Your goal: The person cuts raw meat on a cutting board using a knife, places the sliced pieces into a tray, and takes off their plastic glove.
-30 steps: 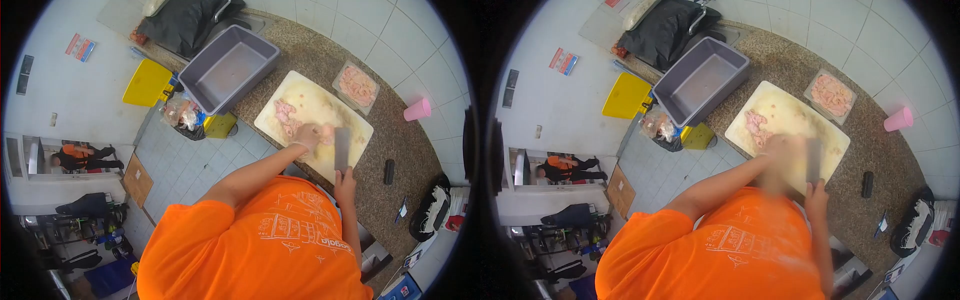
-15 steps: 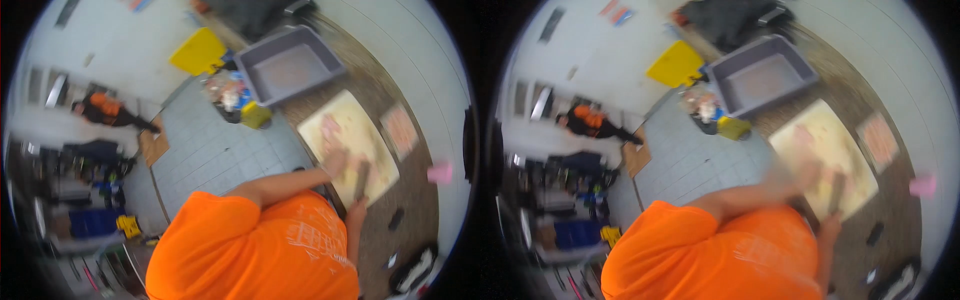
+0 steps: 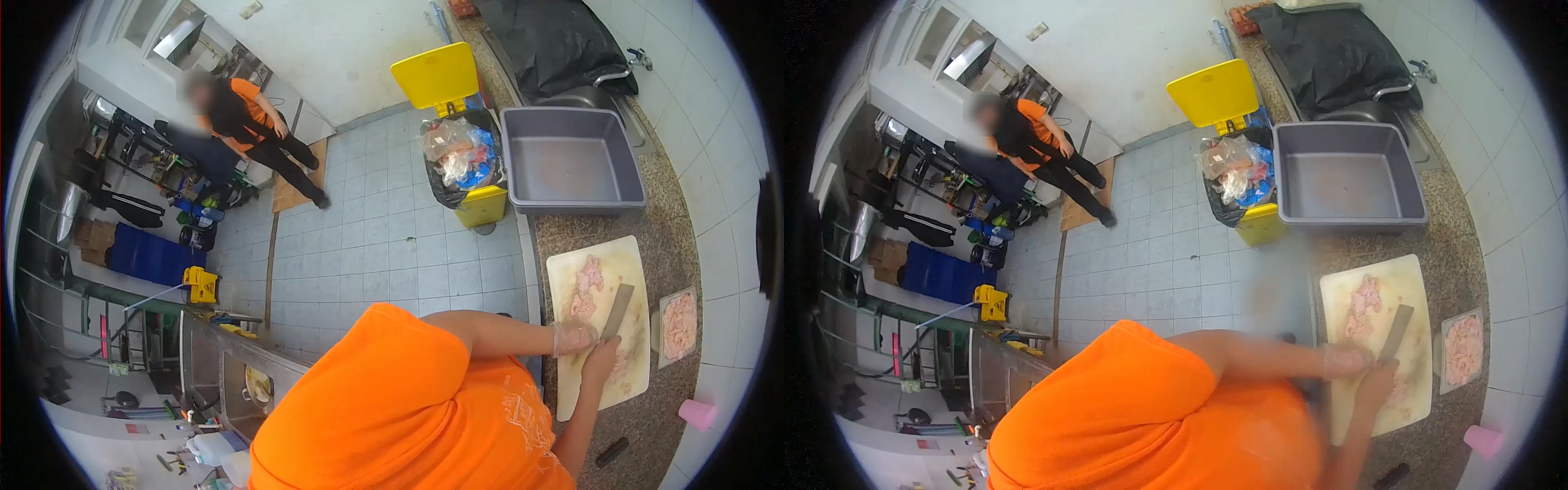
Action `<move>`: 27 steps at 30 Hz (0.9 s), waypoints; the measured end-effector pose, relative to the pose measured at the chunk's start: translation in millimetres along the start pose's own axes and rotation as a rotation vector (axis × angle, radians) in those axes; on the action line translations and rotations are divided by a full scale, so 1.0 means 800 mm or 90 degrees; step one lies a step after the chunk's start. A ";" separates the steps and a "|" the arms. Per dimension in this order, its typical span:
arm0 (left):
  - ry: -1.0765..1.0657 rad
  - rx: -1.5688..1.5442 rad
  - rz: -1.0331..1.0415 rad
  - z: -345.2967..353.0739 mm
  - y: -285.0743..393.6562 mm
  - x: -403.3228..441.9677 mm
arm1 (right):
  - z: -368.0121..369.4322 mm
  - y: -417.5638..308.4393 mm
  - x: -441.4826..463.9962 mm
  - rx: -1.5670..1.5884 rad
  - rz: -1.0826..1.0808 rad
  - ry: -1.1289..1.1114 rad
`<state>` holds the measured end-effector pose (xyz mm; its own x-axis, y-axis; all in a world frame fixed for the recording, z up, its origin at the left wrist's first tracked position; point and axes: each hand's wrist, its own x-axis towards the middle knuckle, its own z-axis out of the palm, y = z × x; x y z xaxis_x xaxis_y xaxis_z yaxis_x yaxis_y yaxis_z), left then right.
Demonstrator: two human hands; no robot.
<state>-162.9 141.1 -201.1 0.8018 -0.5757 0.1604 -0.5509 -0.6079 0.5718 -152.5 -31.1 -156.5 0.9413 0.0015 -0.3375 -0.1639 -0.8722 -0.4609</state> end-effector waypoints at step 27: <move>0.055 -0.215 -0.184 -0.069 0.017 0.095 | -0.054 0.084 -0.325 0.105 0.156 0.003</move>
<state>-96.5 118.8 -136.8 0.9359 -0.3521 0.0134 -0.2063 -0.5167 0.8309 -395.8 -110.7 -64.2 0.8688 -0.2018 -0.4521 -0.4320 -0.7552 -0.4930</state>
